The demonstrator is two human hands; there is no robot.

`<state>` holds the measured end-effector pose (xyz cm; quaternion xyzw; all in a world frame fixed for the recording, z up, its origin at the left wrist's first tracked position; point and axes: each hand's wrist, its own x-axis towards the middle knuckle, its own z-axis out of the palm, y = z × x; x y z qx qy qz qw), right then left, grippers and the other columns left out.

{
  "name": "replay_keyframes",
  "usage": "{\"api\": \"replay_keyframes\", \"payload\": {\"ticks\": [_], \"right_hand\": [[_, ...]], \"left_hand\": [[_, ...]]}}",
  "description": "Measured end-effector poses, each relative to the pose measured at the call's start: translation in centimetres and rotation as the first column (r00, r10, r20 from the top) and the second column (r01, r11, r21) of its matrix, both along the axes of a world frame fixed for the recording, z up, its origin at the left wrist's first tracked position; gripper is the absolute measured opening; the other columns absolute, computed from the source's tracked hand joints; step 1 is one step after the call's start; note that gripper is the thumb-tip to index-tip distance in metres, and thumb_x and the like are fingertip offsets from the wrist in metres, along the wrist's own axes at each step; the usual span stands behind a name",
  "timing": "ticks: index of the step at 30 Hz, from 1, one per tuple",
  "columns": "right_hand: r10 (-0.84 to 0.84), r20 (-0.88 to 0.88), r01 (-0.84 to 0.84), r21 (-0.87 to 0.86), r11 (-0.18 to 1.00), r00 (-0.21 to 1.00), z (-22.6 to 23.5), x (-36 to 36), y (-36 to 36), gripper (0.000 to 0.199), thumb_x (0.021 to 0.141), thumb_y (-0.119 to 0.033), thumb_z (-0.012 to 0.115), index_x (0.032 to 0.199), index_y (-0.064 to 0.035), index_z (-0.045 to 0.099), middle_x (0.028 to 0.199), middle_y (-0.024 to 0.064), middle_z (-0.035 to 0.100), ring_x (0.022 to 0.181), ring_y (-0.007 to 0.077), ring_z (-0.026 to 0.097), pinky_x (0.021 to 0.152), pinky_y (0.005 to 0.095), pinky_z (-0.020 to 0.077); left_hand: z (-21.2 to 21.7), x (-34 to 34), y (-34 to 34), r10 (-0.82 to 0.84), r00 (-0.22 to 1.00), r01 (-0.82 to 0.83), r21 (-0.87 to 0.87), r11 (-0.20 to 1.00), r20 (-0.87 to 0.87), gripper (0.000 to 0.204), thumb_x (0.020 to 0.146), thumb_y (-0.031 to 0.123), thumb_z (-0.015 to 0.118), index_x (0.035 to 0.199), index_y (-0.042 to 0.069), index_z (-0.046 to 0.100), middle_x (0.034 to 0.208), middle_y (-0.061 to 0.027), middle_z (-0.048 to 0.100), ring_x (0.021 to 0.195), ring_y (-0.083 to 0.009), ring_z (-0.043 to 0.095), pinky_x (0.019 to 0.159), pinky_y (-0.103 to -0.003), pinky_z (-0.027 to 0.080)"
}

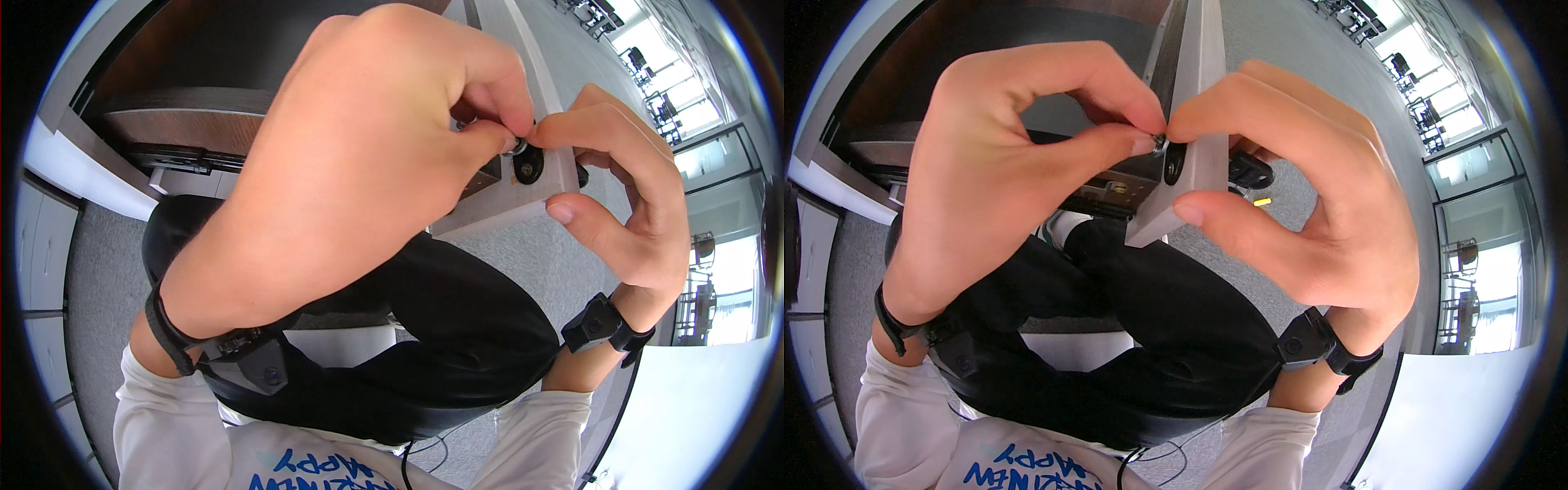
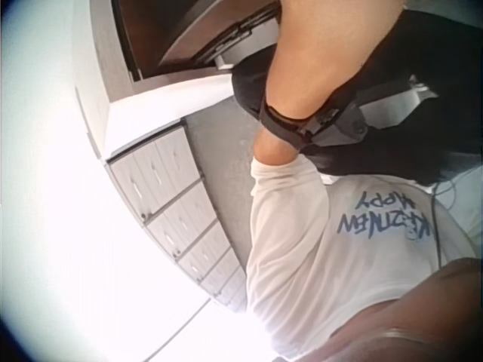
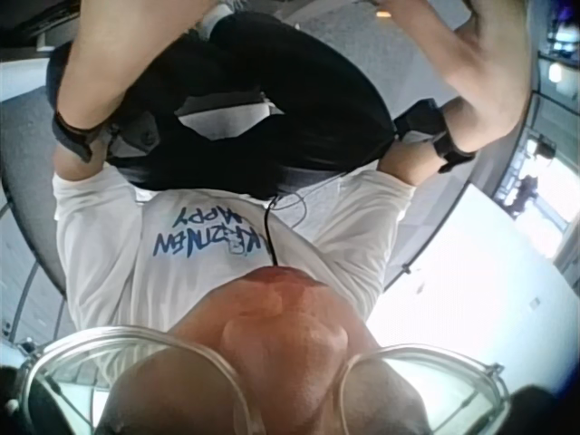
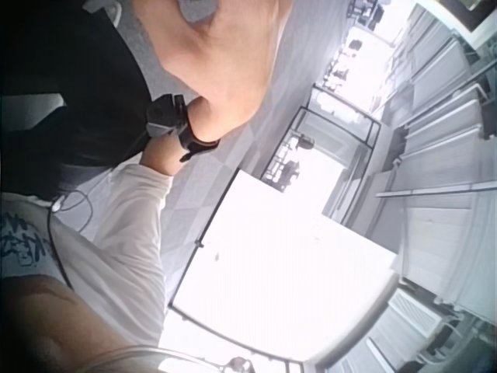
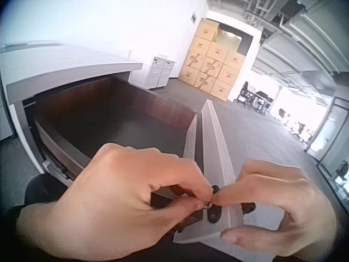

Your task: The person uses a screwdriver to tighten screws on the side of a white drawer, securing the drawer to the cabinet frame. The person then moves to the front of the drawer and tightens additional screws on the drawer face.

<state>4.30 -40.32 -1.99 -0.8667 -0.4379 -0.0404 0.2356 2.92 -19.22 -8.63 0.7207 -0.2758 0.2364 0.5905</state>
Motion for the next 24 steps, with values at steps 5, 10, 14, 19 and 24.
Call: {"api": "replay_keyframes", "payload": {"ticks": [5,10,14,19,24], "right_hand": [[-0.026,-0.025,0.026,0.019,0.999,0.999,0.1,-0.2,0.2,0.047,0.067,-0.018,0.075,0.109,0.0031,0.069,0.097,0.0115,0.064,0.086,0.0228,0.062,0.073,0.0315,0.0529],[-0.066,-0.024,0.067,0.004,0.998,0.998,0.2,-0.4,0.3,0.046,0.069,-0.019,0.074,0.109,0.0024,0.069,0.098,0.0109,0.063,0.086,0.0224,0.063,0.075,0.0317,0.0528],[-0.066,-0.026,0.066,0.006,0.998,0.997,0.3,-0.4,0.3,0.045,0.071,-0.019,0.074,0.11,0.0022,0.068,0.099,0.0104,0.062,0.087,0.022,0.063,0.077,0.032,0.0526],[-0.071,-0.043,0.072,0.012,0.997,0.997,0.4,-0.5,0.3,0.046,0.072,-0.019,0.073,0.112,0.002,0.067,0.098,0.0098,0.061,0.087,0.0217,0.064,0.08,0.0321,0.0523],[-0.087,-0.027,0.086,-0.012,0.996,0.996,0.5,-0.6,0.4,0.045,0.071,-0.018,0.072,0.111,0.0021,0.067,0.098,0.0097,0.061,0.087,0.022,0.064,0.082,0.0326,0.0521]], "left_hand": [[2.3,-0.3,1.0,-0.11,0.982,0.117,0.037,0.992,-0.156,0.009,0.079,-0.007,0.07,0.087,-0.003,0.07,0.079,-0.0053,0.071,0.075,-0.0111,0.067,0.071,-0.025,0.053],[3.5,-1.1,0.2,0.096,0.961,-0.036,0.223,0.974,-0.261,0.009,0.079,-0.007,0.07,0.087,-0.003,0.07,0.079,-0.0051,0.071,0.075,-0.0109,0.067,0.071,-0.025,0.053],[1.5,0.0,0.0,0.115,0.993,-0.119,0.199,0.973,0.03,0.01,0.079,-0.008,0.07,0.087,-0.002,0.071,0.079,-0.0044,0.071,0.076,-0.0105,0.067,0.071,-0.024,0.053],[0.4,-0.2,0.3,0.057,0.998,-0.054,0.091,0.994,-0.034,0.011,0.079,-0.009,0.07,0.087,-0.001,0.072,0.08,-0.0038,0.071,0.077,-0.0108,0.067,0.072,-0.024,0.053],[-0.1,0.1,1.0,-0.032,0.996,0.038,0.077,0.996,-0.088,0.011,0.079,-0.009,0.07,0.087,-0.001,0.072,0.08,-0.0041,0.071,0.076,-0.0111,0.067,0.072,-0.025,0.053]]}}
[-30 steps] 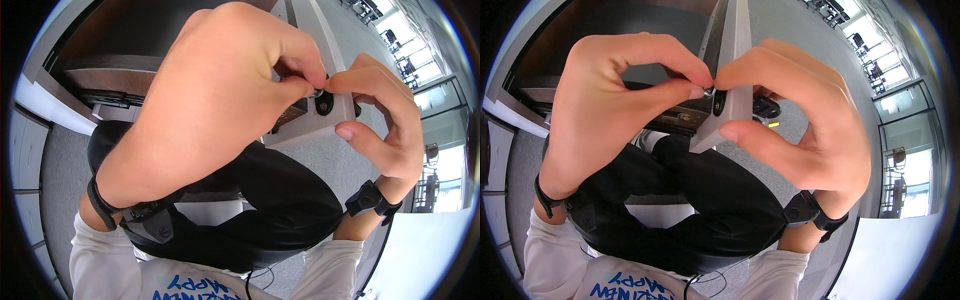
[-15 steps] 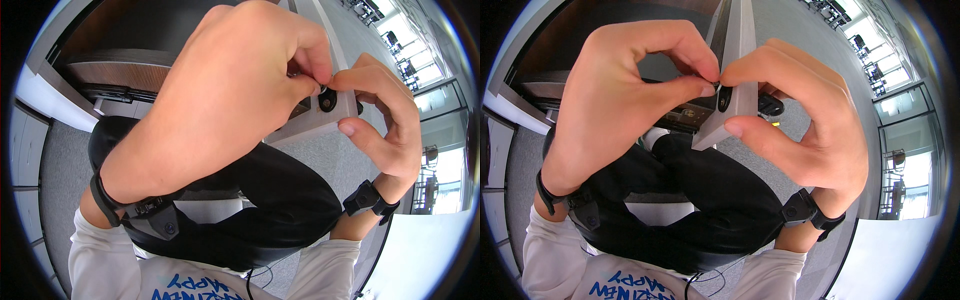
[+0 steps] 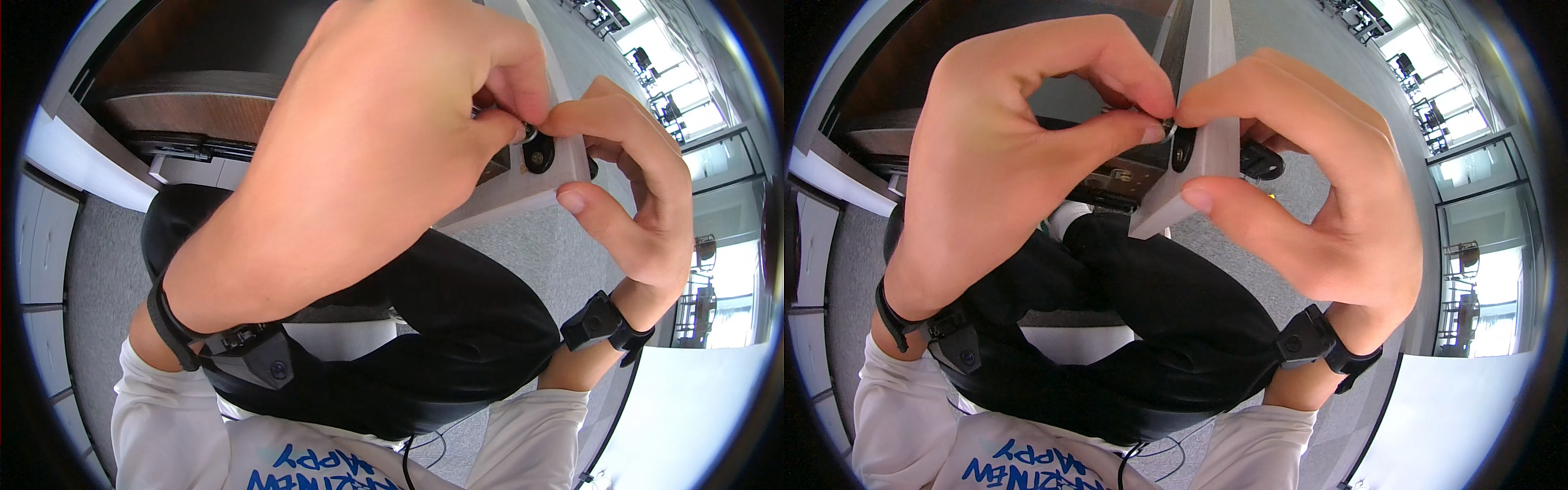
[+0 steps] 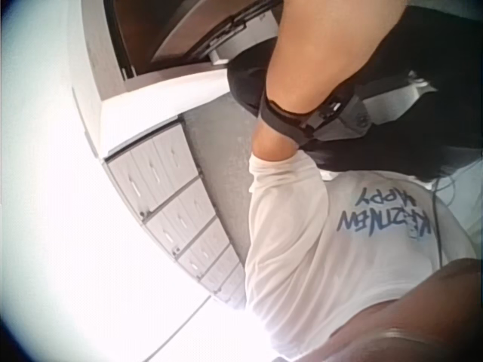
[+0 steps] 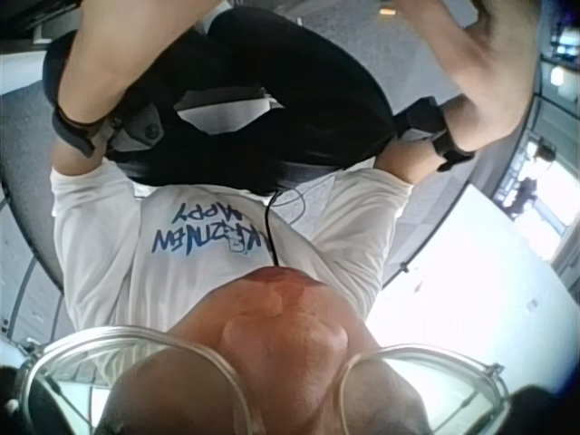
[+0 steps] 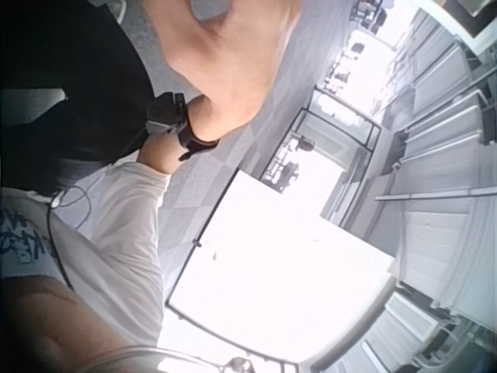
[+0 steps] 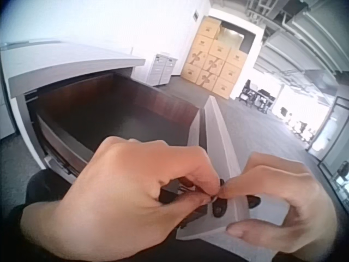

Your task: The person uses a screwdriver to tighten screws on the side of a white drawer, securing the drawer to the cabinet frame. The person then moves to the front of the drawer and tightens additional screws on the drawer face.

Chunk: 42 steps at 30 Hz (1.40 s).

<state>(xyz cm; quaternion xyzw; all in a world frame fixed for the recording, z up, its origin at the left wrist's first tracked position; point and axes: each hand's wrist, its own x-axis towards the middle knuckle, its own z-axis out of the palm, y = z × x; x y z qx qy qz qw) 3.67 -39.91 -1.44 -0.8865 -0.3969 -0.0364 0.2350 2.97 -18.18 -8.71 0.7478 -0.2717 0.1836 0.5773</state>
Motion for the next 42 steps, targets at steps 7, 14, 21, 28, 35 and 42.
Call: {"api": "replay_keyframes", "payload": {"ticks": [7,14,21,28,35,42], "right_hand": [[-0.033,0.0,0.033,0.003,0.999,0.999,-0.5,-0.2,0.2,0.045,0.07,-0.018,0.071,0.111,0.0019,0.067,0.098,0.0096,0.062,0.088,0.0227,0.066,0.084,0.0341,0.0531],[-0.036,0.01,0.035,0.019,0.999,0.999,0.0,0.1,0.0,0.045,0.071,-0.021,0.073,0.111,0.0012,0.068,0.097,0.0097,0.063,0.089,0.0231,0.067,0.085,0.0351,0.0541],[-0.025,0.02,0.025,0.0,1.0,0.999,0.1,0.3,0.0,0.045,0.073,-0.021,0.073,0.111,0.0012,0.068,0.098,0.0099,0.063,0.089,0.0228,0.066,0.084,0.0353,0.054],[-0.02,0.024,0.02,-0.005,1.0,1.0,-0.1,0.1,0.1,0.044,0.073,-0.018,0.072,0.112,0.0014,0.068,0.1,0.0101,0.063,0.09,0.0227,0.066,0.085,0.0352,0.0536],[-0.023,0.017,0.023,0.001,1.0,1.0,-0.3,0.0,0.2,0.045,0.073,-0.018,0.072,0.112,0.002,0.068,0.099,0.0102,0.063,0.09,0.023,0.066,0.085,0.0353,0.0538],[-0.05,0.005,0.05,0.024,0.998,0.999,0.4,0.2,0.3,0.044,0.073,-0.019,0.072,0.111,0.0024,0.067,0.096,0.0095,0.061,0.089,0.0229,0.066,0.085,0.035,0.0537]], "left_hand": [[-0.8,0.1,0.7,-0.031,0.999,0.032,0.027,0.999,-0.045,0.01,0.079,-0.008,0.07,0.087,-0.001,0.072,0.08,-0.0046,0.071,0.076,-0.0116,0.067,0.072,-0.025,0.053],[-0.5,0.7,0.2,-0.044,0.997,0.047,0.037,0.998,-0.063,0.01,0.08,-0.007,0.07,0.087,-0.001,0.072,0.08,-0.0051,0.071,0.076,-0.0121,0.067,0.071,-0.025,0.053],[-0.5,0.6,0.4,-0.044,0.997,0.047,0.044,0.998,-0.07,0.009,0.08,-0.007,0.07,0.087,-0.002,0.072,0.08,-0.0055,0.071,0.075,-0.0126,0.067,0.071,-0.025,0.053],[-0.7,0.6,0.5,-0.043,0.996,0.047,0.05,0.998,-0.075,0.008,0.08,-0.006,0.07,0.087,-0.002,0.071,0.08,-0.006,0.071,0.075,-0.0131,0.067,0.071,-0.026,0.053],[-0.5,0.4,0.6,-0.046,0.996,0.049,0.047,0.998,-0.073,0.008,0.08,-0.006,0.07,0.087,-0.002,0.071,0.08,-0.0064,0.071,0.074,-0.0136,0.067,0.071,-0.026,0.053],[0.2,0.5,0.3,-0.045,0.997,0.048,0.047,0.998,-0.067,0.007,0.081,-0.005,0.07,0.087,-0.002,0.071,0.08,-0.0069,0.071,0.074,-0.0141,0.067,0.07,-0.026,0.053]]}}
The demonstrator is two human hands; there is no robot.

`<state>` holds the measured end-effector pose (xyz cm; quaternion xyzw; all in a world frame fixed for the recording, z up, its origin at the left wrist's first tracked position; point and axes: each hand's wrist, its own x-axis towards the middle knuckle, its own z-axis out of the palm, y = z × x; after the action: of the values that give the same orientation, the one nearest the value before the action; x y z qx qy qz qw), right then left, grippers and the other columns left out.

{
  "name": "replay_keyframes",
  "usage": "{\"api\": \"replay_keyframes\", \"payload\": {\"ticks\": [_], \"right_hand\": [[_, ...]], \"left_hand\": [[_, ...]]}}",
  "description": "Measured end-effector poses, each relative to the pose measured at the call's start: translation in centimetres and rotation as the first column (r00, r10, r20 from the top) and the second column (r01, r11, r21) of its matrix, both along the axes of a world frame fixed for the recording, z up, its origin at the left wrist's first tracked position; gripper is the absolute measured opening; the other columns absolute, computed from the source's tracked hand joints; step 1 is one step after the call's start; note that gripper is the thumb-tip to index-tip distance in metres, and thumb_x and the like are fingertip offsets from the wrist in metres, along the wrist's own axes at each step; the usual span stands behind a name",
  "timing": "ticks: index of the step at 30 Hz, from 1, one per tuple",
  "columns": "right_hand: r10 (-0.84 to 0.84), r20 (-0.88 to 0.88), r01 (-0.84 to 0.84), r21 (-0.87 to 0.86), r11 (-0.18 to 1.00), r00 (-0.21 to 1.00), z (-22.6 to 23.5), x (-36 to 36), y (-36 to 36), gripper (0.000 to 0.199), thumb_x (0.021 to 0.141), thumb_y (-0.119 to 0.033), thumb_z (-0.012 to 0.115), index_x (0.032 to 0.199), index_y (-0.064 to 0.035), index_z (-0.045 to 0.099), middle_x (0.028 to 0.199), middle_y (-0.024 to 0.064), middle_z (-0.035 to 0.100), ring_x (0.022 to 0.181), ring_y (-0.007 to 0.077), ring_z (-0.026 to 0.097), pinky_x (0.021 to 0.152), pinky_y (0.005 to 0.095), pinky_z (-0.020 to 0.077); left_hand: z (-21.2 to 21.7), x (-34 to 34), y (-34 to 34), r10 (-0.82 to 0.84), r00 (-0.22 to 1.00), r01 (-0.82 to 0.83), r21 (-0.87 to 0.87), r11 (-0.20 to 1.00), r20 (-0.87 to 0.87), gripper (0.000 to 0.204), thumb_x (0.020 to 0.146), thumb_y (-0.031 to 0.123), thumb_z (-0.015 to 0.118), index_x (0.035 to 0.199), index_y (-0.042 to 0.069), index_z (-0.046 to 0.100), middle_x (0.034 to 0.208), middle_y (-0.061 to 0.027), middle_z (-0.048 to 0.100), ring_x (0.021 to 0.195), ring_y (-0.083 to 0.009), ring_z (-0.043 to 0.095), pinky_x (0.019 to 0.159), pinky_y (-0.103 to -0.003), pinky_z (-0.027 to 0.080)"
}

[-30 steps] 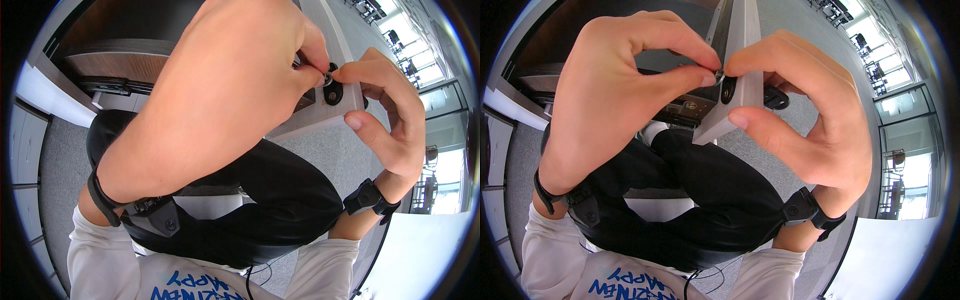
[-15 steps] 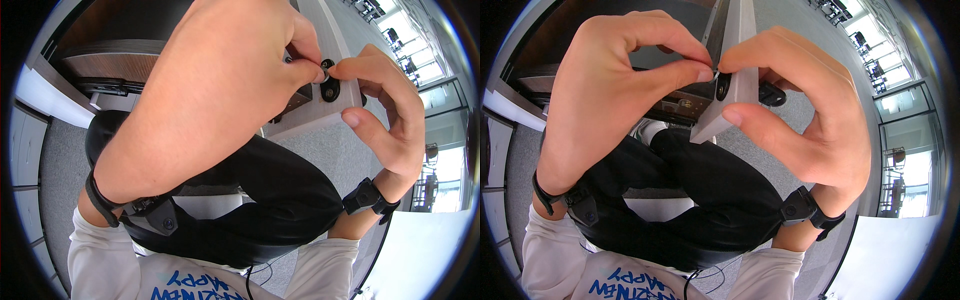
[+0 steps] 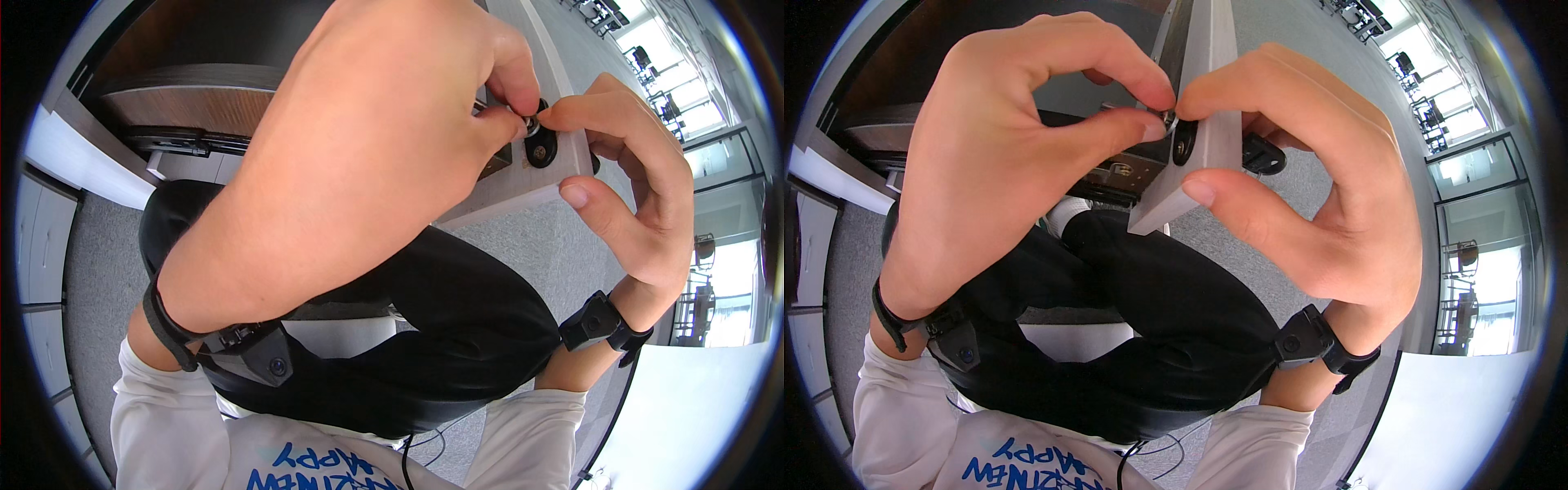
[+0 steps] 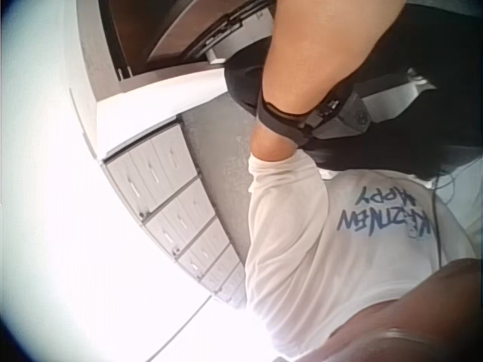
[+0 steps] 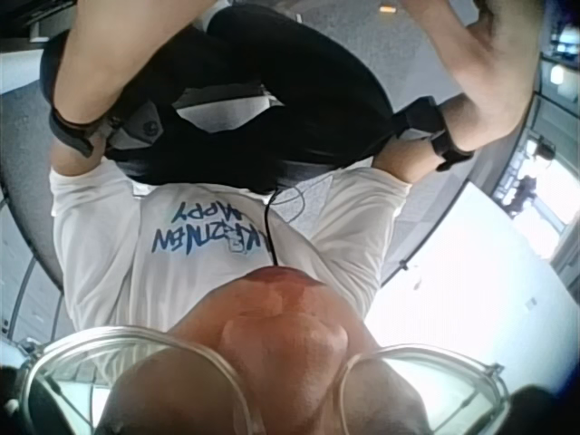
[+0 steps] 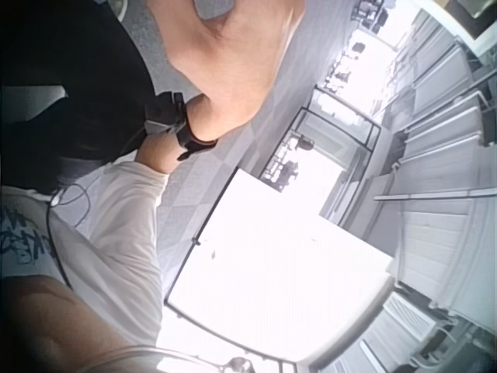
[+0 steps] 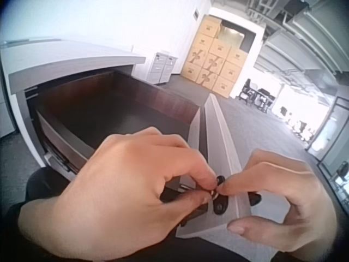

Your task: The person uses a screwdriver to tighten screws on the side of a white drawer, securing the drawer to the cabinet frame. The person then moves to the front of the drawer and tightens additional screws on the drawer face.

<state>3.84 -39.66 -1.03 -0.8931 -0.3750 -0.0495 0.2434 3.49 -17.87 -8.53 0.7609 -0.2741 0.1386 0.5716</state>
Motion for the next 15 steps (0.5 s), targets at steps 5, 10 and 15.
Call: {"api": "replay_keyframes", "payload": {"ticks": [5,10,15], "right_hand": [[-0.007,-0.011,0.007,0.006,1.0,1.0,0.23,0.03,0.26,0.044,0.073,-0.019,0.072,0.111,0.0028,0.067,0.097,0.0092,0.061,0.088,0.0228,0.066,0.085,0.0346,0.0532],[0.004,0.002,-0.004,-0.002,1.0,1.0,0.03,0.02,-0.02,0.044,0.073,-0.019,0.071,0.112,0.0027,0.067,0.097,0.0092,0.061,0.088,0.0226,0.066,0.085,0.0342,0.053],[0.012,0.008,-0.012,-0.008,1.0,1.0,-0.27,-0.11,-0.03,0.044,0.073,-0.018,0.071,0.112,0.0016,0.068,0.098,0.0093,0.061,0.089,0.0227,0.067,0.085,0.0347,0.0534]], "left_hand": [[0.26,0.08,0.47,-0.008,1.0,0.008,0.003,1.0,-0.01,0.007,0.081,-0.005,0.07,0.087,-0.002,0.071,0.08,-0.0072,0.071,0.074,-0.0145,0.067,0.07,-0.026,0.053],[0.09,0.05,0.3,-0.01,1.0,0.01,0.01,1.0,-0.013,0.007,0.081,-0.004,0.07,0.087,-0.002,0.071,0.08,-0.0076,0.071,0.074,-0.0149,0.067,0.07,-0.027,0.053],[-0.29,0.07,0.35,-0.011,1.0,0.011,0.014,1.0,-0.008,0.006,0.081,-0.004,0.07,0.087,-0.002,0.071,0.08,-0.0079,0.071,0.073,-0.0152,0.067,0.07,-0.027,0.052]]}}
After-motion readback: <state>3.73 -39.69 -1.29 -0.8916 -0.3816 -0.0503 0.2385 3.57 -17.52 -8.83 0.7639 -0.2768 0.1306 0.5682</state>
